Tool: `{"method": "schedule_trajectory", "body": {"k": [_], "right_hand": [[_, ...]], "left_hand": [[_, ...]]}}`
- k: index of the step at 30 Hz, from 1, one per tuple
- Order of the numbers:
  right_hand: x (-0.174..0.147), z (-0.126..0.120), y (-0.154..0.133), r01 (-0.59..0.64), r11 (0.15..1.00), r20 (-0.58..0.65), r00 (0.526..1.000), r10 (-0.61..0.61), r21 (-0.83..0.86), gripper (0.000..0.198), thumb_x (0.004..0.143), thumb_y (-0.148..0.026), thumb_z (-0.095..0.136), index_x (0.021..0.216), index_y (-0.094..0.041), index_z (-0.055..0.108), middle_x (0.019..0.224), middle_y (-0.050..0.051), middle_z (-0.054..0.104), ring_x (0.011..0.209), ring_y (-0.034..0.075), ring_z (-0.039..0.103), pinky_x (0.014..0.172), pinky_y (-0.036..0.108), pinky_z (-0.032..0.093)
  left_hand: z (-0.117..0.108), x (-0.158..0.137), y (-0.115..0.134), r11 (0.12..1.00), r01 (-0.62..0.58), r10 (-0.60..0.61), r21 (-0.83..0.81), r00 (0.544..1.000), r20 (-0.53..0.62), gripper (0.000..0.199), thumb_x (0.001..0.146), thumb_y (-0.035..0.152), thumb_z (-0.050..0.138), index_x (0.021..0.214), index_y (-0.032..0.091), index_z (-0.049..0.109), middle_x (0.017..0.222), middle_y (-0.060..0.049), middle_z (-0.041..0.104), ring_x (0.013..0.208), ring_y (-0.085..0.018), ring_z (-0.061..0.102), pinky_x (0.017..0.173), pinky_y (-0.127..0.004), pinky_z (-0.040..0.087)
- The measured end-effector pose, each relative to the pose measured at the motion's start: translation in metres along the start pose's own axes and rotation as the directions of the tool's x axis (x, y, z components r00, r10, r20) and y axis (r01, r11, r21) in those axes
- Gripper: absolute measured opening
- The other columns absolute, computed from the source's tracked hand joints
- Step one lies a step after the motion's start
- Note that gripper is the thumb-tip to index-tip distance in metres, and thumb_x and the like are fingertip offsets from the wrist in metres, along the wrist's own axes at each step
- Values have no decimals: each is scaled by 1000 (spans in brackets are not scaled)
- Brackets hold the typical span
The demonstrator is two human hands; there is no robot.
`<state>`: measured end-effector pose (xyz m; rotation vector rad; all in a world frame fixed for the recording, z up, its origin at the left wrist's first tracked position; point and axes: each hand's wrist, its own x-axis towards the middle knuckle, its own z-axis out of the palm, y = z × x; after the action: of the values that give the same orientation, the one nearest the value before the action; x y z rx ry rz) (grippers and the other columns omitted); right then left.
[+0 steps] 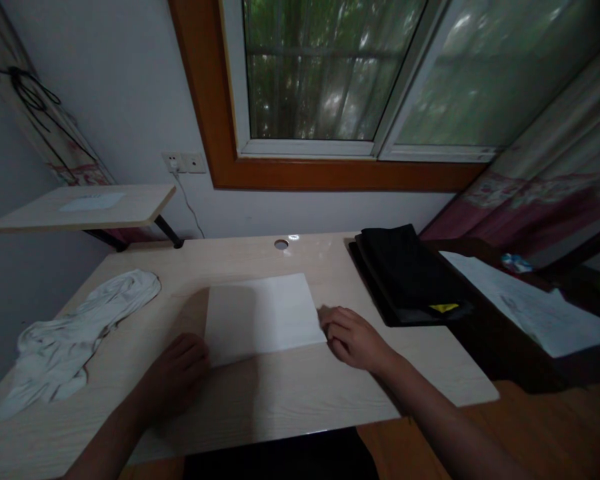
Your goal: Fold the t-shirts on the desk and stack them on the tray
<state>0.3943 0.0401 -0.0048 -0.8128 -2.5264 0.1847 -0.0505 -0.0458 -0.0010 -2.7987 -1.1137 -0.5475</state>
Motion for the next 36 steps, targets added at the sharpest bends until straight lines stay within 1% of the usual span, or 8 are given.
{"method": "schedule_trajectory", "body": {"k": [3, 6, 10, 13, 17, 23, 30, 36], "right_hand": [[8, -5, -1, -53, 996, -93, 994, 60, 69, 21, 85, -6, 51, 84, -22, 64, 95, 6, 68, 91, 22, 61, 85, 41, 53], [32, -2, -9, -135, 986, -174, 973, 151, 97, 27, 91, -9, 48, 101, -23, 68, 108, 8, 70, 102, 23, 64, 91, 42, 54], [75, 19, -26, -236, 971, -137, 962, 238, 27, 40, 100, -25, 49, 139, -21, 57, 144, 12, 57, 132, 26, 55, 111, 47, 47], [103, 47, -37, -227, 973, -77, 972, 223, -48, 48, 102, -32, 48, 147, -16, 49, 156, 15, 44, 146, 29, 40, 119, 51, 36], [125, 77, -36, -252, 964, -15, 968, 252, -90, 53, 103, -40, 46, 149, -13, 47, 160, 16, 38, 150, 30, 32, 122, 52, 30], [127, 81, -11, -326, 937, 0, 944, 329, -125, 57, 104, -44, 42, 151, -13, 45, 161, 15, 36, 151, 29, 30, 123, 51, 26], [96, 69, 30, -433, 895, 35, 898, 438, -106, 60, 106, -48, 33, 156, -14, 38, 164, 12, 29, 153, 29, 25, 124, 52, 25], [75, 64, 57, -455, 889, -95, 884, 458, 54, 51, 105, -39, 35, 148, -16, 51, 156, 12, 46, 148, 27, 37, 123, 49, 29]], "left_hand": [[1, 7, -2, 999, 36, -35, 14, 997, -66, 15, 89, 11, 55, 98, 20, 65, 100, -9, 68, 100, -24, 60, 94, -44, 52], [8, 30, -3, 993, 102, -96, 51, 989, -110, 29, 93, 14, 51, 118, 21, 65, 119, -10, 69, 113, -24, 61, 103, -44, 50], [26, 76, -4, 978, 174, -165, 117, 983, -80, 42, 99, 24, 44, 140, 19, 55, 148, -12, 55, 138, -27, 49, 116, -49, 40], [44, 104, -8, 955, 243, -243, 171, 970, -17, 49, 102, 30, 40, 148, 15, 47, 158, -13, 43, 148, -30, 37, 121, -54, 32], [61, 121, -18, 929, 316, -326, 191, 945, 23, 51, 103, 35, 38, 148, 14, 47, 158, -15, 42, 149, -31, 35, 122, -54, 28], [64, 114, -42, 895, 416, -425, 161, 905, 28, 56, 103, 44, 36, 151, 16, 44, 158, -14, 42, 149, -30, 36, 123, -55, 24], [68, 91, -65, 866, 497, -499, 57, 866, 34, 56, 103, 43, 34, 151, 16, 42, 159, -14, 41, 150, -29, 33, 122, -54, 28], [69, 78, -77, 870, 492, -492, -38, 871, 6, 52, 103, 42, 34, 149, 19, 45, 156, -10, 47, 148, -25, 37, 124, -50, 27]]}}
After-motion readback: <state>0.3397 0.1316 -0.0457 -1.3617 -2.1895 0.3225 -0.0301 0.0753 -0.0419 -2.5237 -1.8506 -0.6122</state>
